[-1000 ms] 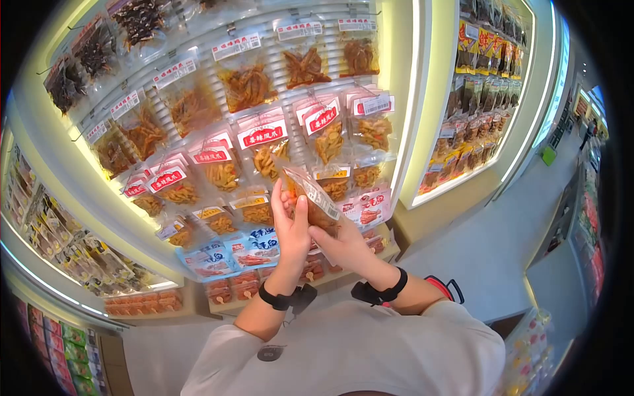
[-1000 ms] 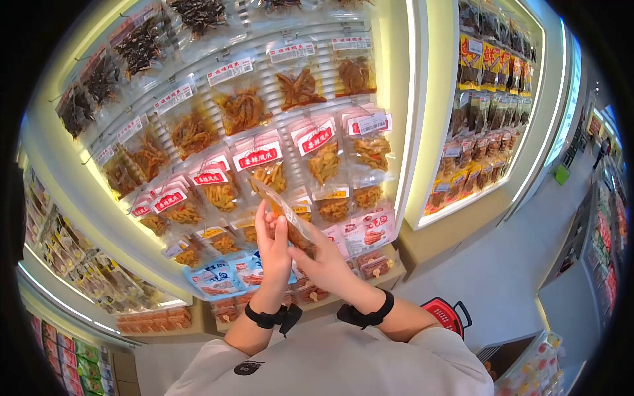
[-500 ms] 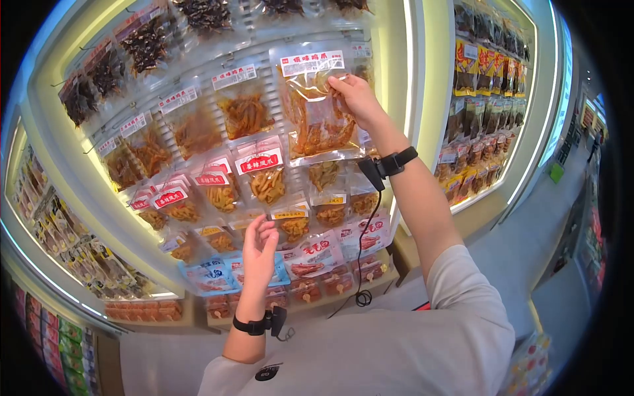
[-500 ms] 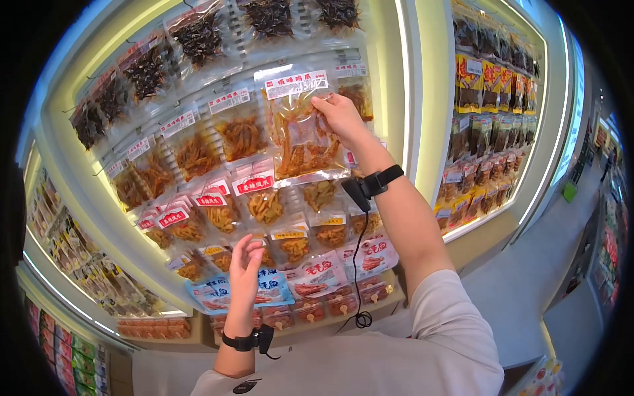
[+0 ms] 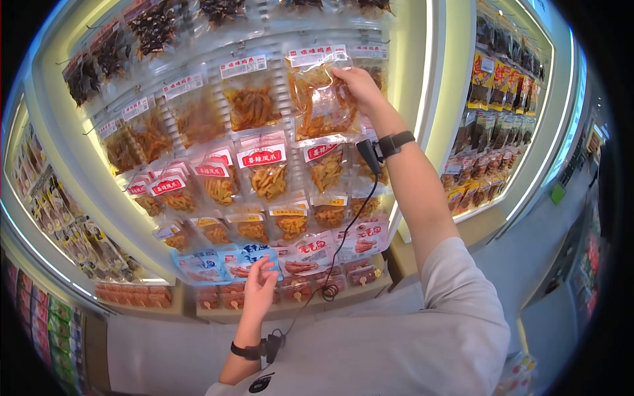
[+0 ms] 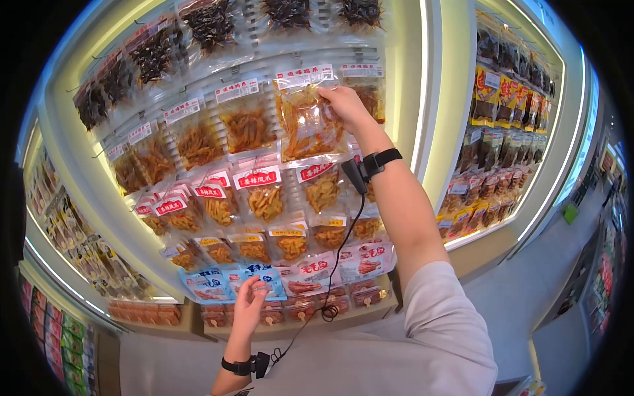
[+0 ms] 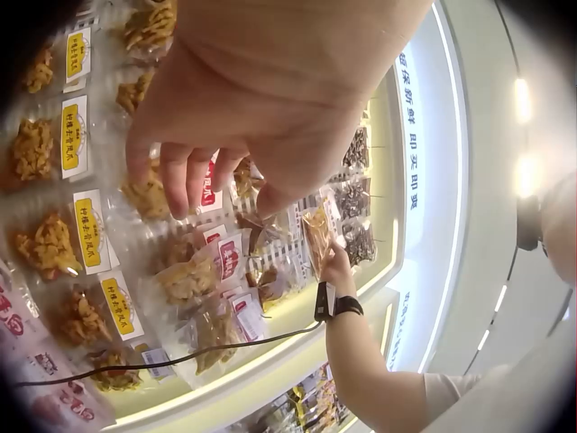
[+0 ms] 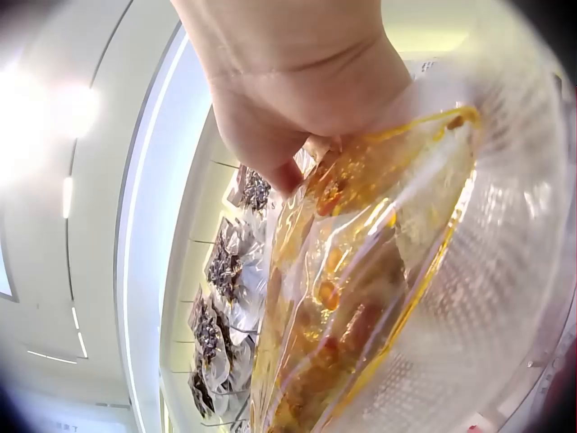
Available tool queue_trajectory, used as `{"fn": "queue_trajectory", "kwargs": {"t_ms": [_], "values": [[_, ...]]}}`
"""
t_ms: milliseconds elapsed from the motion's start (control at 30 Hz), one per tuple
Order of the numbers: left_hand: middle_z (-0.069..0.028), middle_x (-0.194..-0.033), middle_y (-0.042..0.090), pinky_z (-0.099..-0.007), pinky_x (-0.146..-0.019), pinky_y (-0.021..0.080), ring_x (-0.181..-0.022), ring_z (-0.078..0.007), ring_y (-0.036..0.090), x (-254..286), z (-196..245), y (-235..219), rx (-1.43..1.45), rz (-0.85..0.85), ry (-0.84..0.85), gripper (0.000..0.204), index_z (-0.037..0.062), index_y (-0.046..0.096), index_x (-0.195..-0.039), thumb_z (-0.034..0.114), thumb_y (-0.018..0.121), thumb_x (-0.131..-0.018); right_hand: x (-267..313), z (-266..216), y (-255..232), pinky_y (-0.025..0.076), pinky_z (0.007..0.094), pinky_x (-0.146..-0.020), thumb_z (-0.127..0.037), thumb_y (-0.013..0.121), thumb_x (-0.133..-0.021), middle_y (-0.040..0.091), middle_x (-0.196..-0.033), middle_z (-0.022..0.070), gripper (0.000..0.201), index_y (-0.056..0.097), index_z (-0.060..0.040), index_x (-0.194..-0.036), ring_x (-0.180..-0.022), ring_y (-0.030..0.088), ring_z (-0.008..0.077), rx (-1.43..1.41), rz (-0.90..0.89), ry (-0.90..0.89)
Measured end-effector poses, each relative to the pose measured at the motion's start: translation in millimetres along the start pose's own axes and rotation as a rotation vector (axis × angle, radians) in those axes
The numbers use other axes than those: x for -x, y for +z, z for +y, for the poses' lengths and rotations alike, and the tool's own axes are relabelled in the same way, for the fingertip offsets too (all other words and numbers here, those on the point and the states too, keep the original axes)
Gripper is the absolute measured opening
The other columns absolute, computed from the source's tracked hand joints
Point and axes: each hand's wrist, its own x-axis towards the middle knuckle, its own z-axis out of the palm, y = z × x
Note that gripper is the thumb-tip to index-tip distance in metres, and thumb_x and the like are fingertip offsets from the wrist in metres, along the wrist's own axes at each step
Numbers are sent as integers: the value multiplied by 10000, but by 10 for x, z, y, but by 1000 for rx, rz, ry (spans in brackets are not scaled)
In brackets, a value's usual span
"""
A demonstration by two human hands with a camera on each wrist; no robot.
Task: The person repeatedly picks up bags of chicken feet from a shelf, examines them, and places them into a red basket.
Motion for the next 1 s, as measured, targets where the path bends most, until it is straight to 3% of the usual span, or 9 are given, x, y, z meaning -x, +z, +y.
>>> {"fn": "queue_trajectory", "kwargs": {"t_ms": [167,300,467,533,633,667,733,1000], "values": [[-98,-1162,509,-228,-786,437,-902,-93,531,106,-55,-139,-34,30,15,421,22,434,-1260,31,572,-862,-59,161,-66,345,232,-458,-210,573,-879,531,-678,-19,182,596,-43,-810,-534,452,63,73,25,-47],[-90,-1131,522,-217,-771,442,-874,-89,536,132,-116,-310,38,71,36,418,14,435,-1258,30,571,-864,242,-46,52,340,226,-456,-224,580,-880,529,-676,-26,188,589,-47,-815,-533,449,55,51,65,-75],[-81,-1119,528,-217,-771,445,-867,-84,534,126,-157,-416,-59,95,-29,419,19,439,-1255,24,577,-859,-56,57,-73,325,211,-449,-228,583,-884,528,-676,-37,172,587,-62,-837,-531,438,42,-39,-18,-131],[-80,-1118,530,-217,-771,445,-865,-85,535,116,-159,-434,-72,82,-31,419,20,439,-1254,23,578,-859,-56,30,-51,406,208,-610,-211,578,-894,593,-816,-14,160,597,-52,-895,-700,530,61,0,-41,-107],[-82,-1120,531,-214,-773,444,-860,-89,542,67,-137,-478,-72,62,-38,414,20,442,-1252,22,575,-860,4,35,-3,410,210,-617,-209,577,-894,592,-806,-12,156,598,-54,-887,-703,530,62,50,-4,-48],[-83,-1124,531,-216,-767,449,-857,-91,546,44,-147,-505,-48,53,-54,412,21,443,-1250,22,575,-861,4,54,10,410,210,-617,-209,577,-894,592,-806,-12,156,598,-54,-887,-703,530,62,52,4,-47],[-84,-1128,531,-218,-761,454,-854,-94,550,-21,-185,-566,-24,36,-67,409,22,445,-1249,22,575,-861,-33,107,30,332,206,-451,-227,580,-883,527,-667,-35,174,592,-64,-823,-521,442,51,30,60,-56],[-68,-1072,535,-224,-744,468,-861,-101,558,-173,-193,-804,12,20,-1,380,16,462,-1225,22,575,-862,-546,370,15,373,248,-506,-254,592,-871,533,-673,-7,229,603,-28,-833,-560,443,75,151,99,-8]]}}
